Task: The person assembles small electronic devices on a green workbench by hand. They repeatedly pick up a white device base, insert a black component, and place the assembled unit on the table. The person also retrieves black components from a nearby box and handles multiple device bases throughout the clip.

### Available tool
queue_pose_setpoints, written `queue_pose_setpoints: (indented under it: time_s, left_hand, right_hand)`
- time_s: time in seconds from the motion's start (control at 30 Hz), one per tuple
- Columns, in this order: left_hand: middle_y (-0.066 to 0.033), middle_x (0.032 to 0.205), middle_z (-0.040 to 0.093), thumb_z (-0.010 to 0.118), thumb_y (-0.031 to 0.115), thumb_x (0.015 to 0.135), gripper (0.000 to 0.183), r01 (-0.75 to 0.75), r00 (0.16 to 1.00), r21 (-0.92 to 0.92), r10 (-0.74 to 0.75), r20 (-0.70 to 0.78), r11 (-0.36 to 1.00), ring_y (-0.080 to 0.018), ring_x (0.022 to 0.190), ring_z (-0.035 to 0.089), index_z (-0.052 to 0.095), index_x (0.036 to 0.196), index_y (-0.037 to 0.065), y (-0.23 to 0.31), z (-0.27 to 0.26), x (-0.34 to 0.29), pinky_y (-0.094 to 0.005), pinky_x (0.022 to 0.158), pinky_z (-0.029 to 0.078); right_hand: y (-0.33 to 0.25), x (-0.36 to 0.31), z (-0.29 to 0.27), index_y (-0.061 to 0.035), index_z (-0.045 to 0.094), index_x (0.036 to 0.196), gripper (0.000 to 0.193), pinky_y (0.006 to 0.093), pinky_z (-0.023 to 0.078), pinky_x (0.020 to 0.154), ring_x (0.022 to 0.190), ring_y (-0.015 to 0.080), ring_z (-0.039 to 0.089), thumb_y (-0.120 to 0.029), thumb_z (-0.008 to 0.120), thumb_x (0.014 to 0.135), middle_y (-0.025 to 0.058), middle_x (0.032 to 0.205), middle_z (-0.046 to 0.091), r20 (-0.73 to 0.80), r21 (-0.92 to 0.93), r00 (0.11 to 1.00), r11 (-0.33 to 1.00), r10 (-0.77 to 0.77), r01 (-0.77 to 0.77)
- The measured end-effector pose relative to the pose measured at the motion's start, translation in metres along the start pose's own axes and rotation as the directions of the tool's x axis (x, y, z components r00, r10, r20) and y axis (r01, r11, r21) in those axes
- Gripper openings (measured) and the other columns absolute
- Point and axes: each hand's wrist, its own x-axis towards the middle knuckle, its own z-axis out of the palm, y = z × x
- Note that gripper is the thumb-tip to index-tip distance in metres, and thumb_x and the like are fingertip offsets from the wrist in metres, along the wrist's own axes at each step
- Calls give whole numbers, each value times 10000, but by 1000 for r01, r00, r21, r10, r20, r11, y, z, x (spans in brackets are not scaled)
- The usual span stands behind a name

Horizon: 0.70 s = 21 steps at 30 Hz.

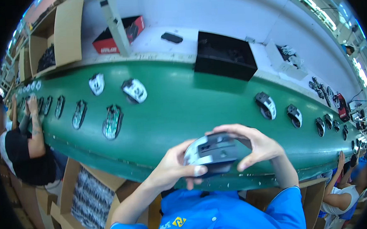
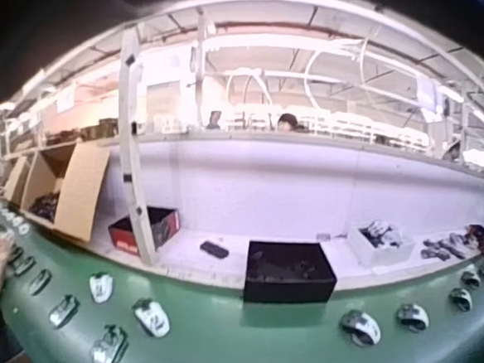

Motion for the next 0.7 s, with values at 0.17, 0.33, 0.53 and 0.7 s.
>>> queue_pose_setpoints:
  time_s: [0.17,0.33,0.53,0.7]
  left_hand:
    - [-229,1226,468,750,308,729,938,-85,966,-533,201,162,842,-171,527,539,181,1390,-37,-9,-35,-22,-247,354,471]
    - [-259,1271,389,756,340,721,869,-81,954,-725,264,142,684,-170,578,481,275,1369,17,-17,-58,-16,-224,334,431]
    - [-230,1274,390,759,390,709,855,-64,973,-831,219,71,552,-155,600,433,330,1320,-27,-21,-73,-22,-217,317,390]
    - [-163,1280,405,752,471,694,897,-184,972,-744,230,-43,642,-178,670,412,335,1309,-31,-20,-79,-15,-233,383,391]
  right_hand:
    - [-20,50,-117,-37,631,1094,359,358,492,815,972,231,611,-129,694,753,108,1035,653,-553,-361,825,925,-111,-117]
    - [71,94,-248,-34,685,881,183,394,488,789,900,304,598,-75,679,703,133,887,656,-443,-897,790,201,-424,-395]
    - [101,151,-278,-65,695,867,164,403,506,769,898,294,627,-97,687,706,95,897,670,-552,-827,807,255,-208,-500]
    - [112,192,-287,-72,673,927,260,387,506,765,886,272,636,-212,712,711,105,902,669,-614,-786,773,213,-160,-580]
